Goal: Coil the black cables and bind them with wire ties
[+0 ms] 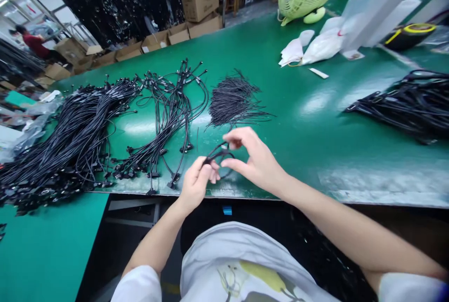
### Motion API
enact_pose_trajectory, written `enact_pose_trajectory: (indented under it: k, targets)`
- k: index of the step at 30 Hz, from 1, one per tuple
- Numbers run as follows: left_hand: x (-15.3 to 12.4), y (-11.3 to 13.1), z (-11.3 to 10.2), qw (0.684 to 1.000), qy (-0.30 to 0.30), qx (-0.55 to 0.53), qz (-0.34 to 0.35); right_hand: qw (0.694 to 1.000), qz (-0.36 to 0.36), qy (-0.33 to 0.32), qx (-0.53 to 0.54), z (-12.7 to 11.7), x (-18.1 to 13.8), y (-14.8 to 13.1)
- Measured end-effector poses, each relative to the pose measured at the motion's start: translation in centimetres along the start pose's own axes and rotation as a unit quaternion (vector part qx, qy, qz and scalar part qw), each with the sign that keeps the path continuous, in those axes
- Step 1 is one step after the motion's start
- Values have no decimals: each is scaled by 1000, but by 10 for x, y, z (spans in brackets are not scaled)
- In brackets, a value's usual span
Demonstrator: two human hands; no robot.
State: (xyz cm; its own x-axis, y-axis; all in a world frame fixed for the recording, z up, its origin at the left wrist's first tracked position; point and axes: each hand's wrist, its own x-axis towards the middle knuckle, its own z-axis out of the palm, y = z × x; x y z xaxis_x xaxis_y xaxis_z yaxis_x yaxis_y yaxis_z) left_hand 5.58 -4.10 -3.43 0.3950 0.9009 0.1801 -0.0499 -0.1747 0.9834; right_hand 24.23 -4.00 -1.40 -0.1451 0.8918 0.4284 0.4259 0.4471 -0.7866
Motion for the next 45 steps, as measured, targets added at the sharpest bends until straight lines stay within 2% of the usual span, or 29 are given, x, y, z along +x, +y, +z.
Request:
enact_pose_trajectory:
  k: [1, 3, 5, 7, 8, 10, 12, 14, 17, 19, 20, 23, 27, 30, 32, 34, 35, 38, 40, 42, 45]
  targets:
    - [3, -2, 2, 997, 30, -75, -11, 998, 32, 25, 39, 8, 0, 6]
    - [7, -4, 9, 980, 65, -182, -39, 982, 119, 36, 142, 25, -2, 15]
    - [9, -8, 18, 963, 68, -241, -97, 939, 210, 55, 267, 38, -3, 18]
    - [9, -12, 24, 934, 63, -310, -168, 877, 285, 94, 376, 44, -4, 17]
    - [9, -14, 26, 914, 65, -350, -194, 847, 311, 102, 420, 44, -4, 16]
    - [9, -17, 28, 876, 92, -423, -213, 803, 340, 74, 483, 41, -5, 13]
    - [9, -18, 29, 849, 125, -470, -205, 787, 338, 48, 515, 37, -5, 11]
    - [8, -18, 33, 840, 126, -486, -208, 788, 323, 59, 520, 35, -6, 8]
    - [2, -16, 42, 843, 79, -479, -231, 801, 316, 131, 492, 41, -6, 5]
    - [-3, -15, 45, 844, 68, -479, -232, 816, 312, 167, 458, 46, -7, 6]
    - [-4, -14, 45, 844, 74, -481, -225, 827, 309, 164, 441, 49, -8, 8]
    - [-8, -13, 35, 861, 82, -464, -191, 864, 292, 84, 400, 49, -12, 14]
    - [-12, -12, 25, 899, 6, -393, -194, 919, 253, -8, 303, 32, -11, 17]
    - [-16, -12, 28, 904, 20, -378, -198, 934, 229, -33, 272, 20, -6, 13]
    - [-20, -13, 30, 916, 37, -354, -184, 939, 207, -18, 273, 16, -4, 9]
    - [-24, -17, 30, 942, 33, -294, -155, 927, 196, 6, 320, 16, -4, 6]
    - [-25, -19, 29, 956, 20, -256, -141, 908, 207, 8, 364, 17, -5, 4]
    - [-27, -26, 21, 982, -40, -136, -126, 820, 288, -6, 495, 23, -12, -4]
    - [-25, -27, 16, 985, -79, -60, -140, 787, 332, -13, 519, 28, -20, -11]
    - [-23, -22, 14, 979, -125, -11, -161, 791, 339, 1, 509, 35, -27, -16]
    - [-20, -12, 16, 962, -189, -13, -197, 826, 279, 58, 486, 43, -33, -21]
